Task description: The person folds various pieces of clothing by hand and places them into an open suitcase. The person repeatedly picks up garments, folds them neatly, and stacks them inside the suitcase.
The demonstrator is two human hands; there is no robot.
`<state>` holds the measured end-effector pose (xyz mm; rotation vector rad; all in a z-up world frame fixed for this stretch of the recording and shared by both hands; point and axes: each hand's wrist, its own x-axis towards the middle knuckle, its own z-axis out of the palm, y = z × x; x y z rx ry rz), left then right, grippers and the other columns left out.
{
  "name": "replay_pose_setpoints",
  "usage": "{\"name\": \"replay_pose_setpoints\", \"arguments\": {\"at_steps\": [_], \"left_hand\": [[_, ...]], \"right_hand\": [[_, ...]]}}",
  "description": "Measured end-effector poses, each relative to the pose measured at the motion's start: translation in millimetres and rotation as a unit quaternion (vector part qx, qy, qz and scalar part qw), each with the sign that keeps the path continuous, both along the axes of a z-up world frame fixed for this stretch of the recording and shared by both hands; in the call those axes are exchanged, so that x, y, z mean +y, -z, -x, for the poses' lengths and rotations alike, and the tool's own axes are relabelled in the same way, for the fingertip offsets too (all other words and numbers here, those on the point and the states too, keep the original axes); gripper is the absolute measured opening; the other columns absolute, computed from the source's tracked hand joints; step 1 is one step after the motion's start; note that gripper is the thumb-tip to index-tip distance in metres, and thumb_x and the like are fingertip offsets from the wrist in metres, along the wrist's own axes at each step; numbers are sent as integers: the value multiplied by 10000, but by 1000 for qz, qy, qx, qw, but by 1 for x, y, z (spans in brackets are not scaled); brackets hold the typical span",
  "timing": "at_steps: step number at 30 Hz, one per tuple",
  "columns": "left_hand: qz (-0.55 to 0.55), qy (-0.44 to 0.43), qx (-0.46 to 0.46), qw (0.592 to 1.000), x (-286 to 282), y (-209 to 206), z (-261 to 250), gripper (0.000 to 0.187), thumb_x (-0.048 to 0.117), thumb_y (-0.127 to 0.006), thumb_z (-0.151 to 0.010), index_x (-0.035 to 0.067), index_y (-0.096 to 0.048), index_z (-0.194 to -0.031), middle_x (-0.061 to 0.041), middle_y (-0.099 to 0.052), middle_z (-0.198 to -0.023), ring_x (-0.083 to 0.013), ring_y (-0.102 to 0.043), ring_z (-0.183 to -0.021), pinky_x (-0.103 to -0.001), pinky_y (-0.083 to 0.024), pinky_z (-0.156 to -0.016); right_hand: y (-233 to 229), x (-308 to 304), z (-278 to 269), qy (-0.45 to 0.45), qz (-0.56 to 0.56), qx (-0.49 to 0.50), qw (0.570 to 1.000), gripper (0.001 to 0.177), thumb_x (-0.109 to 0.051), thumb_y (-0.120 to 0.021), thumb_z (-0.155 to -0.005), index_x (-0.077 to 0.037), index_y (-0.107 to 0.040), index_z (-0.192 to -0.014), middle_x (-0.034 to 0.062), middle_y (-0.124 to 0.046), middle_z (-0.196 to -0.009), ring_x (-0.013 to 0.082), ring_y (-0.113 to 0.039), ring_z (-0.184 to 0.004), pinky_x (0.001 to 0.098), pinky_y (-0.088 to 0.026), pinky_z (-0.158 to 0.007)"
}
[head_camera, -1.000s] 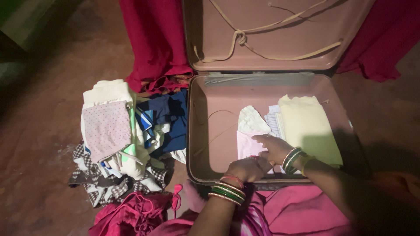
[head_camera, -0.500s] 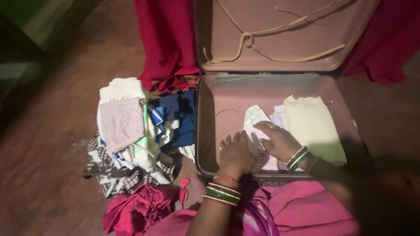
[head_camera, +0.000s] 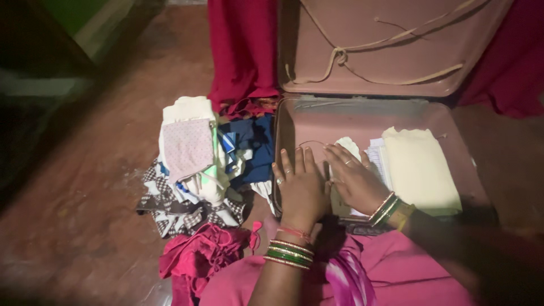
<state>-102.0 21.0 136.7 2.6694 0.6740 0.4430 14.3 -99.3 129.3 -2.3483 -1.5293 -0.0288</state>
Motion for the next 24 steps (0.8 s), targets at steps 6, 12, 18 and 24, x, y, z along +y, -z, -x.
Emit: {"name": "replay_pose_setpoints", "arguments": {"at_steps": [6, 12, 18, 24], "left_hand": [[-14, -28, -27, 999, 9, -15, 21, 907, 401, -724, -820, 8, -322, -1532, -196, -310, -1607, -480, -130, -1514, -644, -72, -1186], [-25, -58, -49, 997, 29, -26, 54, 886, 421, -722, -838, 16, -335, -1525, -230, -293, -1599, -511, -141, -1482, -666, -78, -1156], [-12, -146, -58, 988, 63, -32, 85, 933, 447, -750, -791, 8, -346, -1508, -226, -284, -1599, -501, -136, -1493, -657, -84, -1167], [18, -214, -55, 975, 103, -23, 111, 941, 456, -750, -800, 0, -340, -1513, -232, -267, -1609, -506, -126, -1494, -658, -93, -1166]], "right_hand": [[-11, 23, 19, -29, -12, -22, 999, 746, -161, -601, -869, -68, -301, -1545, 134, -331, -1610, 302, -280, -1511, 639, -170, -1176], [-22, 48, 39, -82, -54, -12, 995, 756, -122, -588, -852, -50, -318, -1554, 154, -360, -1595, 322, -282, -1513, 595, -199, -1206], [-26, 88, 65, -120, -28, -8, 992, 760, -94, -590, -843, -56, -316, -1551, 139, -343, -1622, 305, -252, -1538, 612, -194, -1183], [-27, 134, 90, -148, 3, 5, 989, 780, -129, -630, -863, -74, -296, -1566, 129, -286, -1639, 312, -208, -1532, 646, -145, -1173]]}}
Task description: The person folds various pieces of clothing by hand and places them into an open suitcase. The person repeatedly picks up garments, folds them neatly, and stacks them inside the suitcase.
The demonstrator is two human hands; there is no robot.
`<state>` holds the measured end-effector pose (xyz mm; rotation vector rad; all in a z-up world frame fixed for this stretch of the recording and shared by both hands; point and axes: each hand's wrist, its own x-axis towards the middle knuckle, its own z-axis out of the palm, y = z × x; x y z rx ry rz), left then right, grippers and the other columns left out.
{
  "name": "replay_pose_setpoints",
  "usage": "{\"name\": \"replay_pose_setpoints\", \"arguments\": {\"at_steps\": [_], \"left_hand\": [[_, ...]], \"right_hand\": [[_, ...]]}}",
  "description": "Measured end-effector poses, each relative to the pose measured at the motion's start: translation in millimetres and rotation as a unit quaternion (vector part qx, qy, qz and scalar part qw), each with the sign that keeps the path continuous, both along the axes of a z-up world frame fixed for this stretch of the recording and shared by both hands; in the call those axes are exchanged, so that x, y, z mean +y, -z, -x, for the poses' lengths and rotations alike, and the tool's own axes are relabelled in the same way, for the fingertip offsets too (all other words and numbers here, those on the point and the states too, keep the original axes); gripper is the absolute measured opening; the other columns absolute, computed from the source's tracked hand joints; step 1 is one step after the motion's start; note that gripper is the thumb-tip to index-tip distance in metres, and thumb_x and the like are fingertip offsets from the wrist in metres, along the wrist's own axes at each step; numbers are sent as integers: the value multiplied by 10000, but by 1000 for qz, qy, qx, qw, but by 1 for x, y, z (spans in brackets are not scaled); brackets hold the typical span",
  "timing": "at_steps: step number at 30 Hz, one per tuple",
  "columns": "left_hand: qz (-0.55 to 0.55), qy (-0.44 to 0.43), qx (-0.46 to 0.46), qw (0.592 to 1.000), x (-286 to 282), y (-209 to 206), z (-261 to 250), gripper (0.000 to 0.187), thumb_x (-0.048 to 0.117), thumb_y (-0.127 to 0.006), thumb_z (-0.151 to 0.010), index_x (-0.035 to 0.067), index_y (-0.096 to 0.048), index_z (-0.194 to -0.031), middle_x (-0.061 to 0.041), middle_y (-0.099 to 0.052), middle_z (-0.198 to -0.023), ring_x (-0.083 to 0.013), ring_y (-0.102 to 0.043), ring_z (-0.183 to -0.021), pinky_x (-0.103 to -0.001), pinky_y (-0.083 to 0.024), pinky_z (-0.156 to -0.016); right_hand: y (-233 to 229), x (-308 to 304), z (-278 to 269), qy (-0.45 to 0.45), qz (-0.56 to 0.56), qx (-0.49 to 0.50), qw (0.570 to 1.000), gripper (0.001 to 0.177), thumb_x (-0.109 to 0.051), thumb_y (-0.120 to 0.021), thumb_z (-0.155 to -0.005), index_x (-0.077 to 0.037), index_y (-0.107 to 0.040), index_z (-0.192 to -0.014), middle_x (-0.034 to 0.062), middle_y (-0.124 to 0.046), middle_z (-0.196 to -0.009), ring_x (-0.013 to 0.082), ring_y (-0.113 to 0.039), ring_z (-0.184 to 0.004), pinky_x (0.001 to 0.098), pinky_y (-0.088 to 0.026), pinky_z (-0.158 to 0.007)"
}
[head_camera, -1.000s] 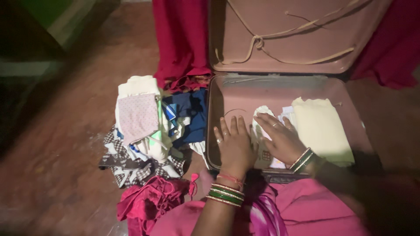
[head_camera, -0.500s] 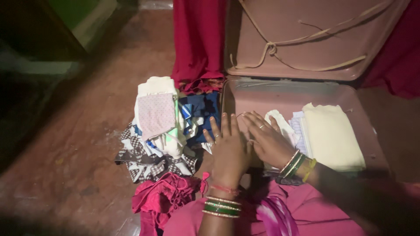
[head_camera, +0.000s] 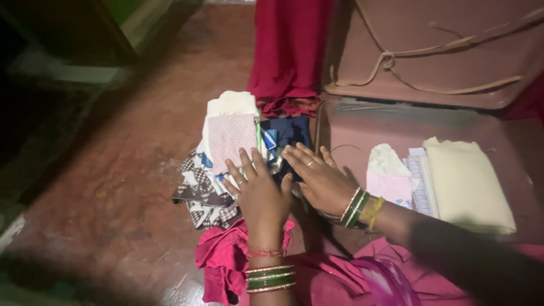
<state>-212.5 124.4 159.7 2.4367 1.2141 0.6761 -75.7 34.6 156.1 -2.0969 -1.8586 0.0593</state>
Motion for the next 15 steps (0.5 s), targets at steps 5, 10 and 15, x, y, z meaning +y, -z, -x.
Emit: {"name": "replay_pose_setpoints", "arguments": {"at_steps": [5, 10, 15], "left_hand": [[6, -35, 21, 999, 26, 20, 13, 940, 478, -734, -816, -1, -331, -1518, -248, -252, -1614, -520, -123, -1487, -667, -91, -1156], [91, -62, 16, 994, 42, 35, 20, 930, 517, -697, -849, 19, -311, -1534, -236, -235, -1627, -520, -115, -1496, -645, -100, -1182], [112, -62, 17, 992, 45, 40, 21, 931, 504, -696, -847, 25, -301, -1541, -249, -208, -1635, -529, -98, -1499, -638, -101, -1181]], "right_hand": [[3, 28, 10, -9, 21, -6, 1000, 770, -148, -659, -856, -105, -326, -1549, 127, -280, -1639, 317, -199, -1535, 658, -146, -1175], [10, 45, 16, -40, 18, 3, 999, 741, -156, -679, -831, -127, -396, -1515, 141, -293, -1620, 324, -203, -1527, 677, -137, -1169], [20, 55, 19, -53, 17, 1, 998, 641, -69, -603, -821, -130, -493, -1450, 131, -327, -1613, 322, -225, -1539, 692, -148, -1167]]}}
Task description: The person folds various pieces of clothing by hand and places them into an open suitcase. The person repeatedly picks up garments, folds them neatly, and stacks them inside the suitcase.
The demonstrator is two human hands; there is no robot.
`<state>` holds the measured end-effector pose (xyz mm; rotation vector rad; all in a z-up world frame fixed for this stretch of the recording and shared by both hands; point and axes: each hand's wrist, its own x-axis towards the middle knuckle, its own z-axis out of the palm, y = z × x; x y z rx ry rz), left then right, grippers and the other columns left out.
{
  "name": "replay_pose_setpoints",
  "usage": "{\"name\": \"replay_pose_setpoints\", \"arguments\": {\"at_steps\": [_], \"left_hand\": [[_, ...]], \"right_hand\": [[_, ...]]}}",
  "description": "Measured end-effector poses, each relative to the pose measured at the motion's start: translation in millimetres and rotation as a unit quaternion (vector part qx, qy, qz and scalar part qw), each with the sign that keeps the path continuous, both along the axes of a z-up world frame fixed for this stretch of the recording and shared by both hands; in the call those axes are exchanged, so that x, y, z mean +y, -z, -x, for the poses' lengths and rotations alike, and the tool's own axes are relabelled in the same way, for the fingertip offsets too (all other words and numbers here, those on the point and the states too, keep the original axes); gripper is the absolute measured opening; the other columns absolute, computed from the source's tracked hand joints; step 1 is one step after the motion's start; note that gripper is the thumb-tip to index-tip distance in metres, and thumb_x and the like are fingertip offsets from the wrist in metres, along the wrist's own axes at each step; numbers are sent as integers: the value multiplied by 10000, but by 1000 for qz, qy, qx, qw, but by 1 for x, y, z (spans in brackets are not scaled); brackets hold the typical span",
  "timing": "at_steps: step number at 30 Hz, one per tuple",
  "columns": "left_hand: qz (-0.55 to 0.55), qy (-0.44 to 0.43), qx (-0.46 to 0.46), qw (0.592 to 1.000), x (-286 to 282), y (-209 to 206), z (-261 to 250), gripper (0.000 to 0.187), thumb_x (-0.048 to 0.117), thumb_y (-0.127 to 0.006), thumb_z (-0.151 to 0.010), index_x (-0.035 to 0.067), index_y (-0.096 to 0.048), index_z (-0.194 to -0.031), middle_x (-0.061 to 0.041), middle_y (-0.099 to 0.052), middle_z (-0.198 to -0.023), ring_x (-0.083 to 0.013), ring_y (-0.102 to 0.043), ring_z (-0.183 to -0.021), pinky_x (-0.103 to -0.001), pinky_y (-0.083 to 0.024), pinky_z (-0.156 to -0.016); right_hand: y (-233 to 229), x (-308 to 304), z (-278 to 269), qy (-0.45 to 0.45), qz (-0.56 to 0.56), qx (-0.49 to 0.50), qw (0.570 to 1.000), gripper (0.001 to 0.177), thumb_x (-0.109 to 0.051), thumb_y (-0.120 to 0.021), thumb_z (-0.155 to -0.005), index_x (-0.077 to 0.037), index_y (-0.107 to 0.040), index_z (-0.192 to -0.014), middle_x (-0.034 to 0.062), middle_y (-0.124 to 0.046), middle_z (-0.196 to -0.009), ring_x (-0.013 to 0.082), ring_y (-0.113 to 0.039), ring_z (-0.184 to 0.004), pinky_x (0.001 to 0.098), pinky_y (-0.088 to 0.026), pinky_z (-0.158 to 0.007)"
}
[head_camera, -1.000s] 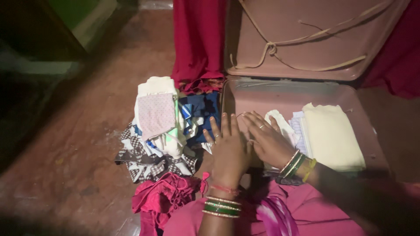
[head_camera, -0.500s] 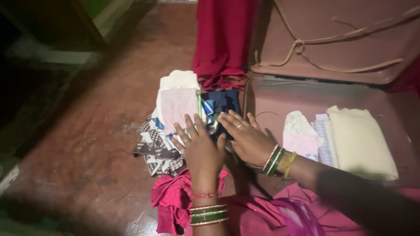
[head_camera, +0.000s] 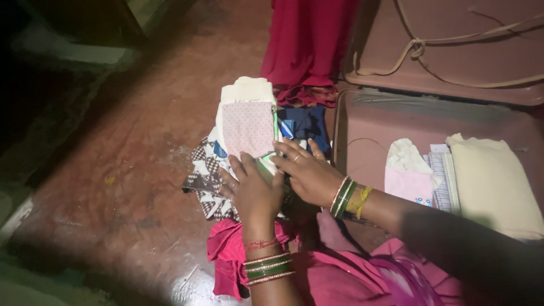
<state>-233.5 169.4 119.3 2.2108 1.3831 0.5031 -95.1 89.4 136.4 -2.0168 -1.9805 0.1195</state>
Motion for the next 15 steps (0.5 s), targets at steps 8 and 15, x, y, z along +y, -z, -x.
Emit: {"name": "replay_pose_setpoints", "arguments": {"at_steps": [8, 15], "left_hand": [[25, -7, 18, 999, 3, 0, 1, 970, 537, -700, -846, 23, -276, -1551, -236, -190, -1646, -514, -70, -1516, -657, -83, -1193], [28, -7, 3, 1000, 3, -4, 1, 1014, 554, -715, -826, 14, -257, -1552, -240, -170, -1642, -530, -72, -1498, -648, -91, -1178]], "right_hand": [[9, 11, -2, -2, -11, -8, 1000, 579, -50, -559, -846, -119, -520, -1419, 119, -325, -1628, 320, -258, -1530, 698, -165, -1163], [11, 18, -4, -5, -19, -30, 999, 550, -93, -554, -903, -97, -491, -1450, 116, -331, -1626, 325, -271, -1514, 700, -184, -1144]]}}
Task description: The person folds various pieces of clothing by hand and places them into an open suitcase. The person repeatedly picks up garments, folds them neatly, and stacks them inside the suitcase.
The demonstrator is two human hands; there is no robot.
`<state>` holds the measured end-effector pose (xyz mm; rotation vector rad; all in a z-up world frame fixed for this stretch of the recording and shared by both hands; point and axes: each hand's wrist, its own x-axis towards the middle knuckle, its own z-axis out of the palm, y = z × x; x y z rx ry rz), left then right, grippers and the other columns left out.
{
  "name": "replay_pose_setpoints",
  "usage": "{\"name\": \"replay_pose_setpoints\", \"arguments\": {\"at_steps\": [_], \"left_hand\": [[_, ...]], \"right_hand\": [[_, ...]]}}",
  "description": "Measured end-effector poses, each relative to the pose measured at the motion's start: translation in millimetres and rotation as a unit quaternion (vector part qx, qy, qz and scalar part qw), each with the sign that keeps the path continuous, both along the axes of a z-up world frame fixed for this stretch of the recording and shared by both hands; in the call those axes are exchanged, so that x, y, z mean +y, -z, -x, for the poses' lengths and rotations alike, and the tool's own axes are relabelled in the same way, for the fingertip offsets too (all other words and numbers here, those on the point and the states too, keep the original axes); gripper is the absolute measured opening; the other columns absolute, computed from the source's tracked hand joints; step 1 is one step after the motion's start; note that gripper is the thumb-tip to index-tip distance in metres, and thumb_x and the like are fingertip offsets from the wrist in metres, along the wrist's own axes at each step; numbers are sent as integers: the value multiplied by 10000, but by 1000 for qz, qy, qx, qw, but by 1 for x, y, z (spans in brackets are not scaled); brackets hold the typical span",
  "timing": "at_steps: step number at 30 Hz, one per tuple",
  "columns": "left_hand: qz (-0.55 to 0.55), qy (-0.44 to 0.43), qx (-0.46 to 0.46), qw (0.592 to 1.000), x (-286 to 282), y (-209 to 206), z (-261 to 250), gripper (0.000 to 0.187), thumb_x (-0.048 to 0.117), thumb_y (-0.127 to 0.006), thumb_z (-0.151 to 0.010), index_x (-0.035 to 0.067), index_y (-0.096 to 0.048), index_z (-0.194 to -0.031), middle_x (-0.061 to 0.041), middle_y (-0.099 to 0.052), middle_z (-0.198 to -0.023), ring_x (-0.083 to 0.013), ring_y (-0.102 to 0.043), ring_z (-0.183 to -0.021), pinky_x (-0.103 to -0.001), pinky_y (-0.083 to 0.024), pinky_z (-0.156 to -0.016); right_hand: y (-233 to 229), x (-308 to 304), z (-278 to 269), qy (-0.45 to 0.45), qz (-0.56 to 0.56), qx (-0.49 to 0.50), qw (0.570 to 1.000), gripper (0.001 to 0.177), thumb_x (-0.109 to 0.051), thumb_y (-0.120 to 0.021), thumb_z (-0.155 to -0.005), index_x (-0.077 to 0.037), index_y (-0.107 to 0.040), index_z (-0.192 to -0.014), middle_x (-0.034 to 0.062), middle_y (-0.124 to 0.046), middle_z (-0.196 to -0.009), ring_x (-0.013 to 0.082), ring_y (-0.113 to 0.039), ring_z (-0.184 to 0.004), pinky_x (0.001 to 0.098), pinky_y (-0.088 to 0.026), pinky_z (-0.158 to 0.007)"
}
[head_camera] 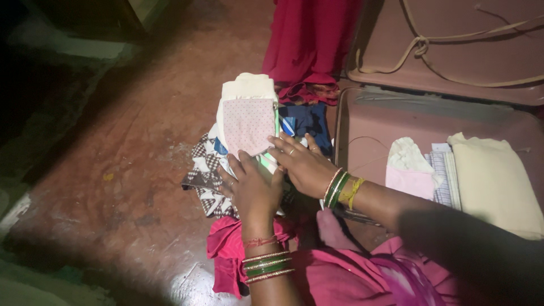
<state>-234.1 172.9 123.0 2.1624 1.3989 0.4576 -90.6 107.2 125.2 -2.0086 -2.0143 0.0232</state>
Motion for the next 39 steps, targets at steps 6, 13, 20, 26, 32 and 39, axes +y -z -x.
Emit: {"name": "replay_pose_setpoints", "arguments": {"at_steps": [6, 13, 20, 26, 32, 39], "left_hand": [[-33, -3, -35, 999, -5, -10, 2, 920, 504, -746, -819, 17, -358, -1497, -221, -237, -1623, -553, -146, -1474, -657, -144, -1166], [-39, 2, -23, 999, -12, -21, 6, 622, 463, -731, -858, 63, -574, -1307, -178, -262, -1655, -507, -202, -1505, -676, -150, -1190], [-88, 5, -12, 996, -16, -12, 4, 796, 454, -710, -831, 5, -449, -1434, -189, -234, -1629, -523, -186, -1471, -686, -160, -1138], [-136, -11, -73, 988, -28, -16, 3, 765, 414, -681, -887, -64, -439, -1433, -211, -279, -1625, -523, -229, -1467, -706, -198, -1115], [-203, -29, -100, 974, -43, -38, 18, 675, 385, -679, -891, -59, -520, -1375, -196, -380, -1587, -485, -298, -1460, -702, -229, -1127], [-253, -26, -141, 957, -63, -59, 38, 665, 366, -694, -894, -87, -543, -1357, -187, -421, -1562, -465, -319, -1456, -662, -257, -1127]], "right_hand": [[-3, 3, -3, -13, -15, 11, 1000, 541, -108, -548, -921, -70, -472, -1455, 138, -373, -1609, 324, -314, -1510, 661, -216, -1163], [-17, 2, -5, -32, -34, 10, 999, 560, -123, -556, -927, -69, -449, -1474, 149, -403, -1586, 320, -328, -1516, 653, -248, -1162], [-39, -7, 1, -59, -63, 26, 996, 581, -166, -587, -935, -74, -447, -1492, 166, -410, -1581, 333, -351, -1486, 654, -229, -1150], [-63, -21, 7, -67, -71, 12, 995, 554, -218, -626, -932, -99, -511, -1460, 99, -493, -1540, 272, -452, -1428, 634, -242, -1174], [-84, -39, 9, -86, -146, 1, 986, 431, -258, -667, -943, -141, -637, -1357, 73, -637, -1401, 247, -586, -1304, 607, -287, -1171], [-108, -52, 21, -119, -224, 21, 967, 293, -248, -751, -901, -130, -732, -1168, 32, -731, -1240, 214, -668, -1202, 582, -326, -1183]]}}
